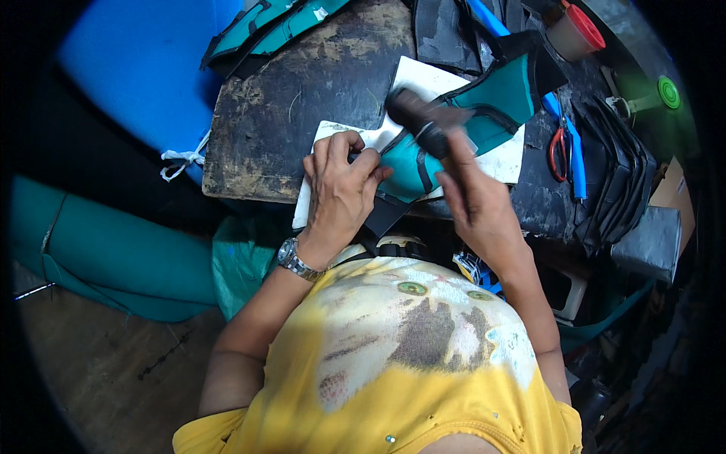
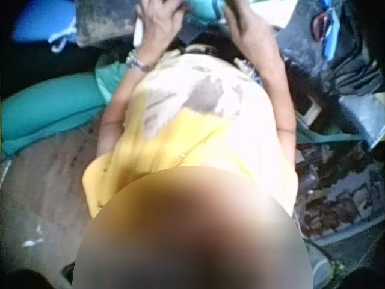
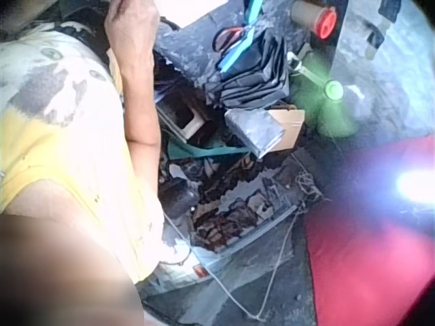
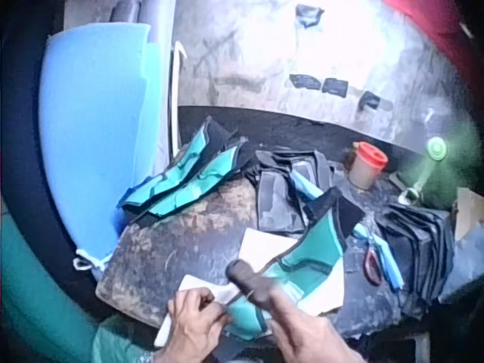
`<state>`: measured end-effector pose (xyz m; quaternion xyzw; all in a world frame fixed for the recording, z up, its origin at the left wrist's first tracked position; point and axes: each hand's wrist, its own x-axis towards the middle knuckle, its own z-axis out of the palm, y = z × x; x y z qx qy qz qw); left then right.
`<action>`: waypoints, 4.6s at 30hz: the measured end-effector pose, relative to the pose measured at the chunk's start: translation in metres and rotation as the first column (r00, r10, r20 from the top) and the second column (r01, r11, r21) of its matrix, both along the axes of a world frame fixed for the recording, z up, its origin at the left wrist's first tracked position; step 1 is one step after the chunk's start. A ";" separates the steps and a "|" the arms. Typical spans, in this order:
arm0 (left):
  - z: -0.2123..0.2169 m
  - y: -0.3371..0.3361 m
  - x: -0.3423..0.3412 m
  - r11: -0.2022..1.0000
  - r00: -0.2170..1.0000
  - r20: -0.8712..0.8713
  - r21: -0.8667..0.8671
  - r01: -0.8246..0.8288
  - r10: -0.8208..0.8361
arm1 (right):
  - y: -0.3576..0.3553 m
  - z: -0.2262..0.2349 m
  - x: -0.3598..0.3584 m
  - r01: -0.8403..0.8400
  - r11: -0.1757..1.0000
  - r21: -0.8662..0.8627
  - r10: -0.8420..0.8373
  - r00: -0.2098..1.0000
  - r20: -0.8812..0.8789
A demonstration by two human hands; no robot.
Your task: The person uses a hammer to press black trim onto green foam pieces on a white board, then cuts a blue foam strip with scissors and fits it into the assembly. The person repeatedly hammers the trim along the edges and adjusts the pieces on the work surface.
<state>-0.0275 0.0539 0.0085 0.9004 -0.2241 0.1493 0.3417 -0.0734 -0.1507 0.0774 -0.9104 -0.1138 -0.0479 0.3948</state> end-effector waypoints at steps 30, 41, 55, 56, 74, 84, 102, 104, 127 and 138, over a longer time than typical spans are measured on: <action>-0.007 0.002 0.006 1.000 0.999 0.040 -0.014 -0.005 0.005 | 0.006 -0.016 0.004 0.028 0.998 0.054 -0.040 0.971 0.234; -0.012 0.001 0.003 0.991 0.998 0.054 -0.128 -0.026 0.033 | 0.002 -0.009 -0.003 -0.013 0.972 -0.236 0.006 0.999 -0.033; -0.012 0.000 0.002 0.991 0.998 -0.035 -0.127 -0.048 0.044 | 0.002 -0.001 0.007 -0.002 0.996 -0.093 0.023 0.975 0.219; -0.012 0.000 0.002 0.990 0.999 -0.030 -0.136 -0.048 0.044 | 0.005 -0.006 0.007 -0.023 0.999 -0.048 0.033 0.976 0.213; 0.035 -0.025 0.050 0.980 0.965 -0.234 0.126 0.154 -0.122 | -0.119 -0.063 -0.079 0.588 0.808 0.039 -0.586 0.794 0.163; 0.020 -0.087 0.074 0.936 0.928 -0.231 -0.266 0.230 -0.294 | -0.119 -0.062 -0.049 0.676 0.691 -0.255 -0.657 0.735 0.167; 0.052 -0.069 0.225 0.967 0.941 0.265 -0.086 0.240 -0.210 | -0.108 -0.005 0.032 0.558 0.811 -0.179 -0.453 0.791 0.412; 0.044 -0.110 0.243 0.984 0.996 -0.066 -0.169 0.049 -0.061 | -0.100 -0.006 0.085 0.446 0.885 -0.132 -0.361 0.838 0.408; 0.140 -0.111 0.298 0.713 0.647 -0.542 -0.701 0.004 -0.537 | -0.118 -0.080 0.232 0.675 0.622 -0.397 -0.659 0.725 0.199; 0.218 -0.035 0.170 0.581 0.792 0.231 -0.570 0.581 -0.565 | -0.127 -0.088 0.234 0.623 0.723 -0.299 -0.587 0.782 0.211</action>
